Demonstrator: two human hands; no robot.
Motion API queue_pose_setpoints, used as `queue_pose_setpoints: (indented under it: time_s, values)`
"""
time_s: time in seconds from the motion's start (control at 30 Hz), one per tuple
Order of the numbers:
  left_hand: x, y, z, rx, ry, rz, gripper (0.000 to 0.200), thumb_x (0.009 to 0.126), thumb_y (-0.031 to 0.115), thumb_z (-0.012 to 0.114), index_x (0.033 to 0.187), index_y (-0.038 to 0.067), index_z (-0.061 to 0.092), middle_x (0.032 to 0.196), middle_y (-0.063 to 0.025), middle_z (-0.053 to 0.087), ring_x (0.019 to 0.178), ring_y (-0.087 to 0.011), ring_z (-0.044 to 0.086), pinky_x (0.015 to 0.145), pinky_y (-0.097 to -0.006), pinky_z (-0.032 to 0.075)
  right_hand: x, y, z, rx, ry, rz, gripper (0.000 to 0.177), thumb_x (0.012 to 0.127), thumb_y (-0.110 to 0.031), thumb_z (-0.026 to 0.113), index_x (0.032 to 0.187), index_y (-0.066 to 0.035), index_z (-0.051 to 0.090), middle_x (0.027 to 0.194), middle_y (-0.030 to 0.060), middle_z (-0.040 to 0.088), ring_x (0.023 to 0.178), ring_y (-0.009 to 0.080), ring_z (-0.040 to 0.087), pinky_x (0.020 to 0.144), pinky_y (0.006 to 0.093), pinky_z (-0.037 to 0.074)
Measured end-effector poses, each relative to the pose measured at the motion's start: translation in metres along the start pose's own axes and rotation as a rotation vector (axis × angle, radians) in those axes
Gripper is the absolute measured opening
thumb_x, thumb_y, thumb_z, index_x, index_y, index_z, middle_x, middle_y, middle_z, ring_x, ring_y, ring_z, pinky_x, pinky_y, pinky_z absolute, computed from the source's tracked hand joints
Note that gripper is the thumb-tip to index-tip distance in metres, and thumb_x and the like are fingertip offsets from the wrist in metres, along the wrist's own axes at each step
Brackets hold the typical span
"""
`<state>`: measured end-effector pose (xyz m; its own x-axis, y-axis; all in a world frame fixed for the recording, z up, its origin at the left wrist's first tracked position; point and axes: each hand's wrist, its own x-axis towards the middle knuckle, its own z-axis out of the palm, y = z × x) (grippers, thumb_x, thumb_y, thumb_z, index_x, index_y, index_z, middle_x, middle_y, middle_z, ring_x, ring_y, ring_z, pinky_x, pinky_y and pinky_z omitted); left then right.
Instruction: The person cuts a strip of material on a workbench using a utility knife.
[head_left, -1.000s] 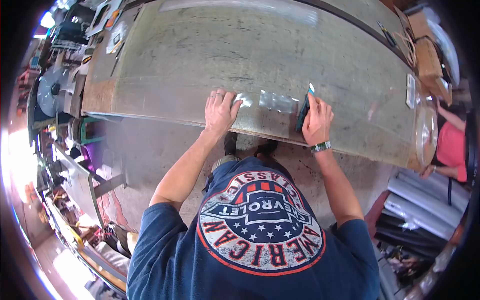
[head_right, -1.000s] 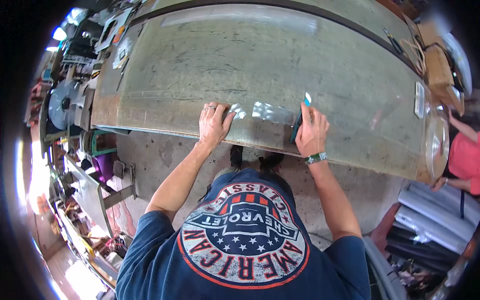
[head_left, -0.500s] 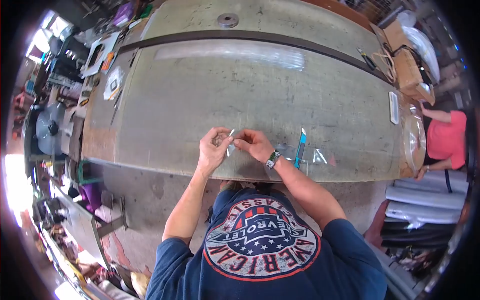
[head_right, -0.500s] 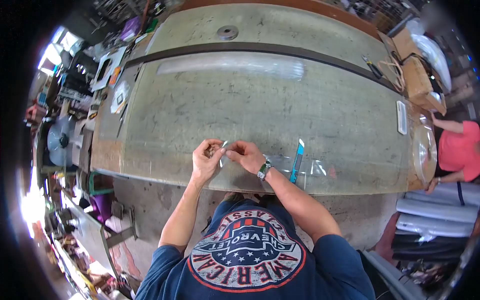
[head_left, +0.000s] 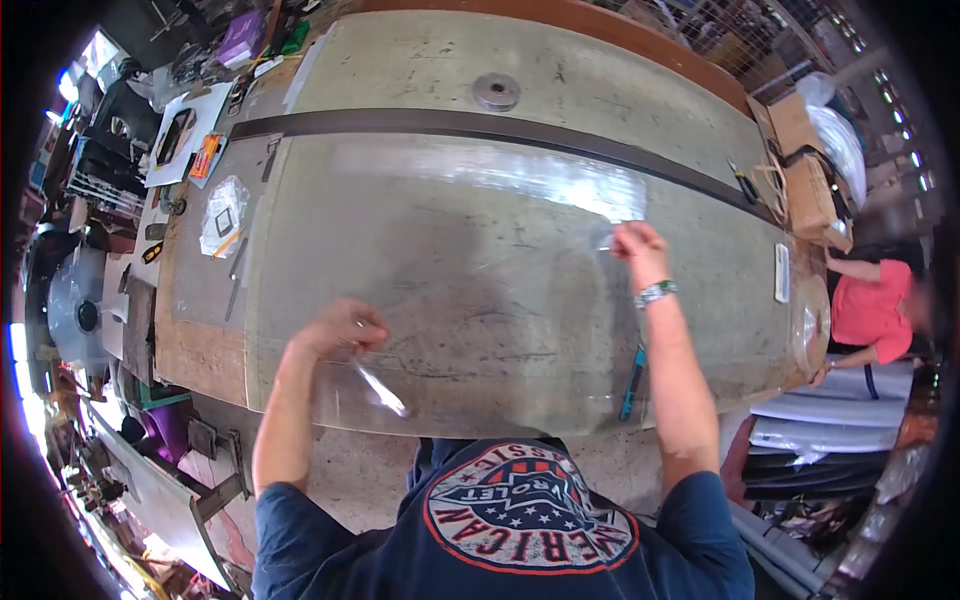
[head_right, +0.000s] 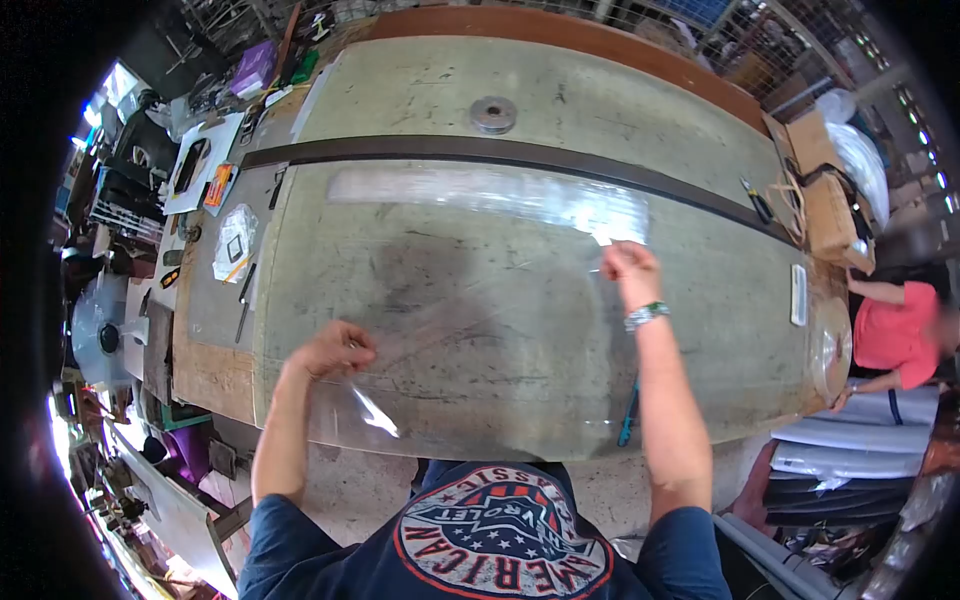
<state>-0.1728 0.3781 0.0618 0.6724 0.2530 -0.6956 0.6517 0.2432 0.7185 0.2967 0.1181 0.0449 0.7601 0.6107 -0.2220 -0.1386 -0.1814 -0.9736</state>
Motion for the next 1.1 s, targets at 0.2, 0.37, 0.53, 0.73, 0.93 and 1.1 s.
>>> queue_pose_setpoints:
  time_s: [0.2,0.37,0.53,0.73,0.93,1.1]
  values:
    - [0.042,0.044,-0.126,0.062,0.302,0.142,0.014,0.089,0.016,0.081,0.091,0.004,0.073,0.076,-0.0009,0.069,0.065,-0.0089,0.062,0.056,-0.026,0.048,0.076,-0.002,-0.083,-0.063,0.293,0.054,0.014,0.093,-0.022,0.078,0.099,-0.01,0.072,0.082,0.001,0.071,0.069,0.0119,0.066,0.06,0.0262,0.05]
    - [0.134,0.073,-0.186,0.253,0.701,0.371,0.018,0.088,0.017,0.08,0.089,0.001,0.072,0.078,-0.0034,0.068,0.069,-0.0143,0.062,0.062,-0.0303,0.049,0.131,0.02,-0.102,-0.275,0.424,-0.002,0.014,0.094,-0.023,0.077,0.096,-0.01,0.074,0.079,-0.0005,0.069,0.069,0.0079,0.062,0.058,0.0238,0.046]
    - [0.189,0.072,-0.182,0.677,1.118,0.629,0.022,0.084,0.017,0.081,0.09,-0.002,0.072,0.099,-0.0146,0.069,0.091,-0.0271,0.065,0.077,-0.0369,0.051,0.151,0.068,-0.098,-0.373,0.429,-0.144,0.011,0.09,-0.013,0.082,0.09,-0.005,0.074,0.083,-0.0021,0.07,0.073,0.0067,0.059,0.067,0.0251,0.048]
    - [0.21,0.052,-0.173,0.75,1.305,0.768,0.021,0.081,0.015,0.084,0.093,0.004,0.071,0.11,-0.0118,0.071,0.098,-0.0328,0.064,0.087,-0.0437,0.052,0.14,0.07,-0.071,-0.407,0.49,-0.083,0.016,0.087,-0.014,0.083,0.093,-0.003,0.073,0.084,-0.0002,0.07,0.076,0.0097,0.06,0.069,0.0271,0.05]
    - [0.204,0.056,-0.166,0.306,1.303,0.604,0.023,0.095,0.022,0.078,0.104,0.002,0.071,0.114,-0.0102,0.07,0.103,-0.0181,0.063,0.09,-0.0322,0.051,0.15,0.076,-0.083,-0.317,0.521,-0.112,0.034,0.089,-0.025,0.084,0.103,0.001,0.066,0.093,0.0019,0.068,0.081,0.0089,0.059,0.072,0.0266,0.05]
    - [0.154,0.025,-0.154,0.203,1.21,0.75,0.021,0.102,0.024,0.069,0.1,0.003,0.072,0.092,-0.0023,0.066,0.084,-0.0108,0.056,0.079,-0.0267,0.048,0.071,0.025,-0.133,-0.597,0.573,-0.247,0.047,0.096,-0.032,0.076,0.126,0.002,0.064,0.102,0.006,0.07,0.09,0.0111,0.064,0.08,0.0273,0.053]
